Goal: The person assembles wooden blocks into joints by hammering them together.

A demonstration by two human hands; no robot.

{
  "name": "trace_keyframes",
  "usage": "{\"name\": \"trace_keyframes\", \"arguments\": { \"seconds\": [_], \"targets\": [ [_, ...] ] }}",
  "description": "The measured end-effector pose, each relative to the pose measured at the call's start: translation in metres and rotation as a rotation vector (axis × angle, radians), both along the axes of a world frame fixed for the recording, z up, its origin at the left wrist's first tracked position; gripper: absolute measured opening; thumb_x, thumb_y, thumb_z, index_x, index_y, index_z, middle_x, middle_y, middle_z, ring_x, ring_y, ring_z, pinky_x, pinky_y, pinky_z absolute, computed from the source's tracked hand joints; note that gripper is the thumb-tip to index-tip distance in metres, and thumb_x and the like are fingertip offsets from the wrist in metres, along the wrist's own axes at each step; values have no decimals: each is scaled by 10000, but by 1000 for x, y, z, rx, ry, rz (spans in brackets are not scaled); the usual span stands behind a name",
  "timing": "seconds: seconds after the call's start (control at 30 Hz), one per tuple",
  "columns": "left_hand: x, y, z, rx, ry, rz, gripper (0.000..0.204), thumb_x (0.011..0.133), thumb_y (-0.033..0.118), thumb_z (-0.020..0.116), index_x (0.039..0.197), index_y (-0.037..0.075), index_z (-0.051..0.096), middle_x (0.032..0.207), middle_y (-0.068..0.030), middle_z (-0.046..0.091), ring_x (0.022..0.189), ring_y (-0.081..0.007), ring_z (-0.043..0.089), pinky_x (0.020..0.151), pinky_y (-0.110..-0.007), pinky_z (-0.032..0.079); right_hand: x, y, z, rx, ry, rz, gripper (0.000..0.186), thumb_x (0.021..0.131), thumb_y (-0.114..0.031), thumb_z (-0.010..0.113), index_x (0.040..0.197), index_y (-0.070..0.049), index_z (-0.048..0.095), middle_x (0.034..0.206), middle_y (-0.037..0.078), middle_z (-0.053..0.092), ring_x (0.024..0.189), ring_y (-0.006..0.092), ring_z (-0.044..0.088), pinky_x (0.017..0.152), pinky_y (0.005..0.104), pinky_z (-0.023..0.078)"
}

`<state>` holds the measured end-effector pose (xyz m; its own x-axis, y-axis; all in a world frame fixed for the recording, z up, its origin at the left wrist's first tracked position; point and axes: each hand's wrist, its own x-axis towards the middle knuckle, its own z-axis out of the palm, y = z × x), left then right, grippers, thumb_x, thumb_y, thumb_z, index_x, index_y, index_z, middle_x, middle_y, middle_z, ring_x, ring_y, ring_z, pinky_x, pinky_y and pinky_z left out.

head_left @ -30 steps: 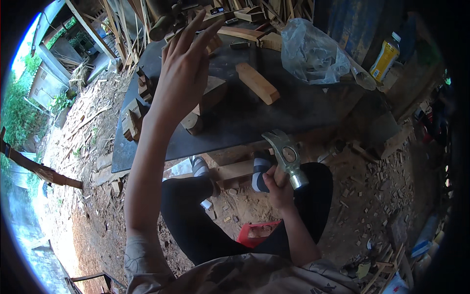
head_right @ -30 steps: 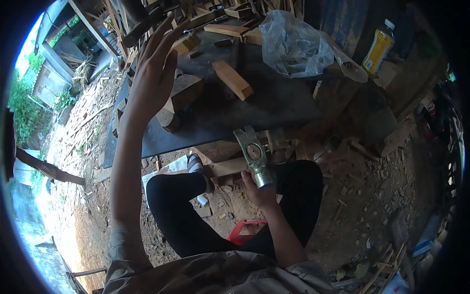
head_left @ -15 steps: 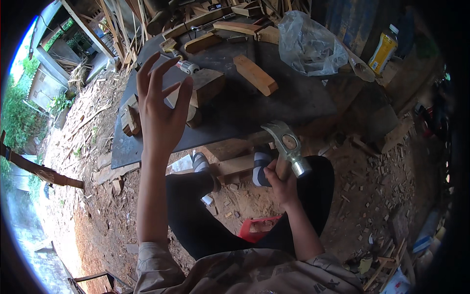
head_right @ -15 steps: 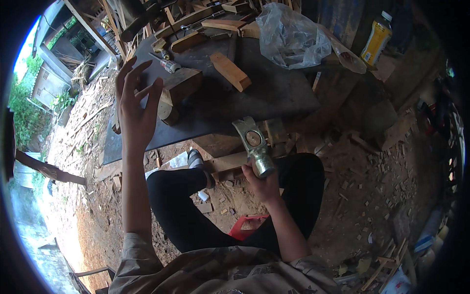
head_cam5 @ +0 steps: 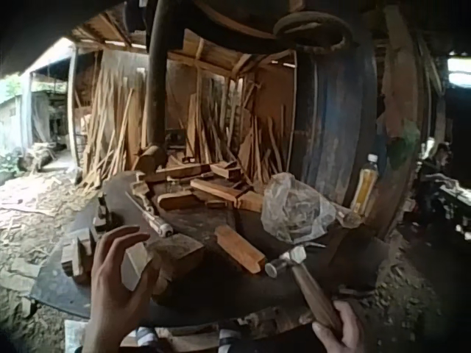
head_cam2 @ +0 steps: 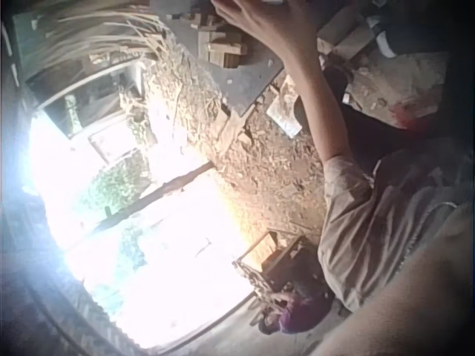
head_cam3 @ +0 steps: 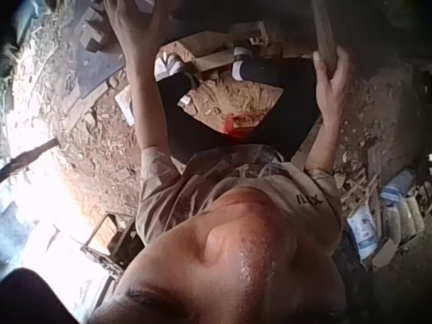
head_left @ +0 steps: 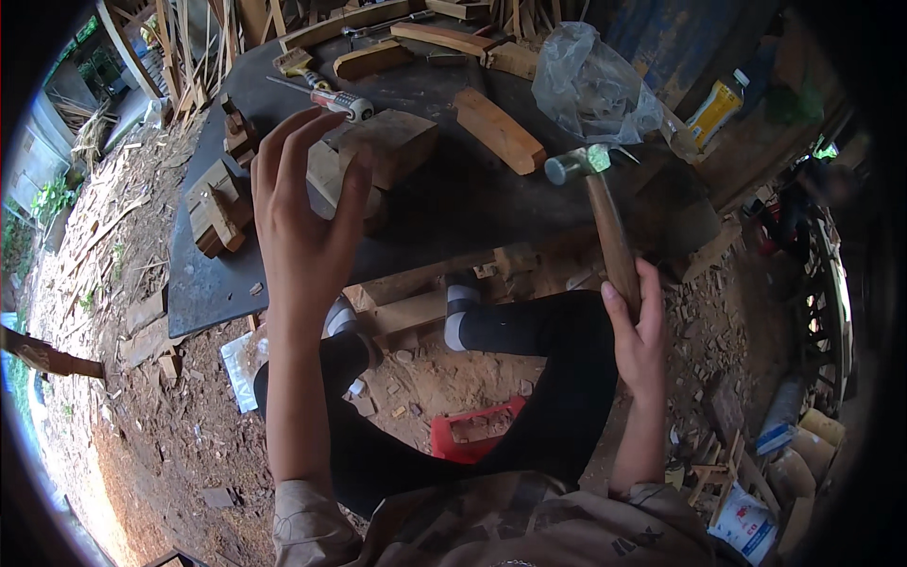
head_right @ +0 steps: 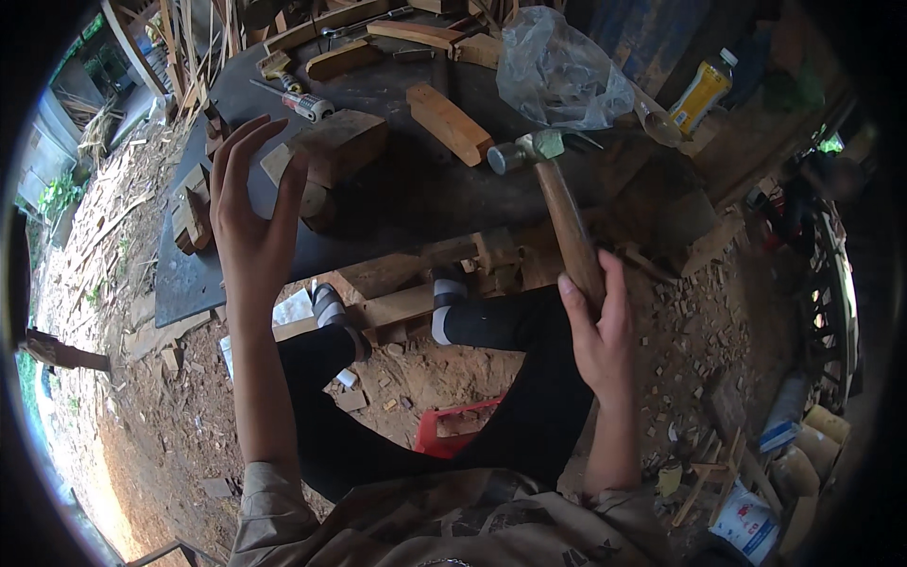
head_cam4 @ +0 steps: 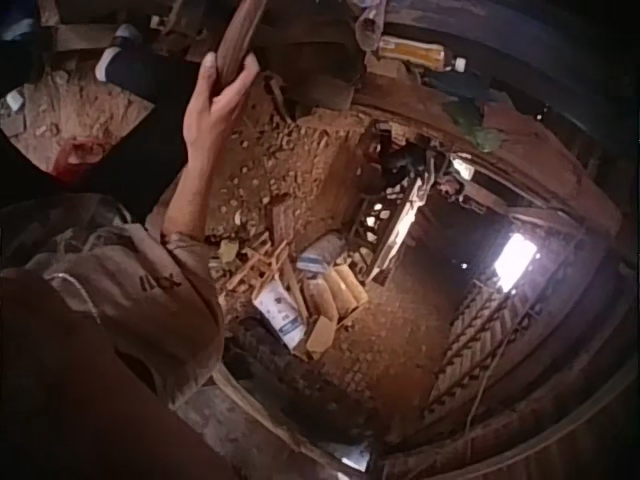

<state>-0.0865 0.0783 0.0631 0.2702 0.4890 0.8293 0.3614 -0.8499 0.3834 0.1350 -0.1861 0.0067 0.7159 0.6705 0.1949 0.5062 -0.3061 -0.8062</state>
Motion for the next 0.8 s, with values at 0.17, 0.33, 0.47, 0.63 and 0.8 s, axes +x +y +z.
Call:
{"name": "trace_keyframes", "arguments": {
  "seconds": [0.17,0.33,0.47,0.63,0.8],
  "targets": [
    [-45,-35,7,-328,-467,-735,269,897,141,686,1119,-1,631,1162,-182,645,1185,-330,593,1060,-477,438,8,16,39,-205,-304,6,486,1024,-362,659,1383,-59,534,1229,218,664,1111,387,673,946,451,515],
    [-93,-103,48,-621,-787,-1066,178,1021,197,647,1021,143,478,665,-60,569,719,-172,588,746,-373,479,15,54,60,-209,-527,41,435,1001,-324,675,1333,-62,572,1192,221,664,1097,430,657,916,476,521],
    [-92,-120,57,-847,-788,-1081,126,1033,150,624,1036,160,499,757,-100,671,733,-190,625,729,-373,488,20,84,64,-202,-743,39,399,983,-275,681,1287,-29,599,1122,204,667,1068,413,654,893,489,519],
    [-67,-96,43,-592,-623,-1784,265,1075,405,555,1199,170,550,910,-11,797,1075,-203,557,944,-363,392,11,99,70,-206,-943,65,336,974,-259,687,1222,-37,640,1056,163,655,1014,358,637,909,469,497],
    [-62,-107,43,-584,-765,-1717,190,1104,328,509,1183,167,573,924,-1,796,1045,-209,571,949,-355,390,-8,99,74,-111,-883,52,326,957,-258,714,1208,-57,661,1107,129,662,1058,356,620,948,454,480]
  ]
}}
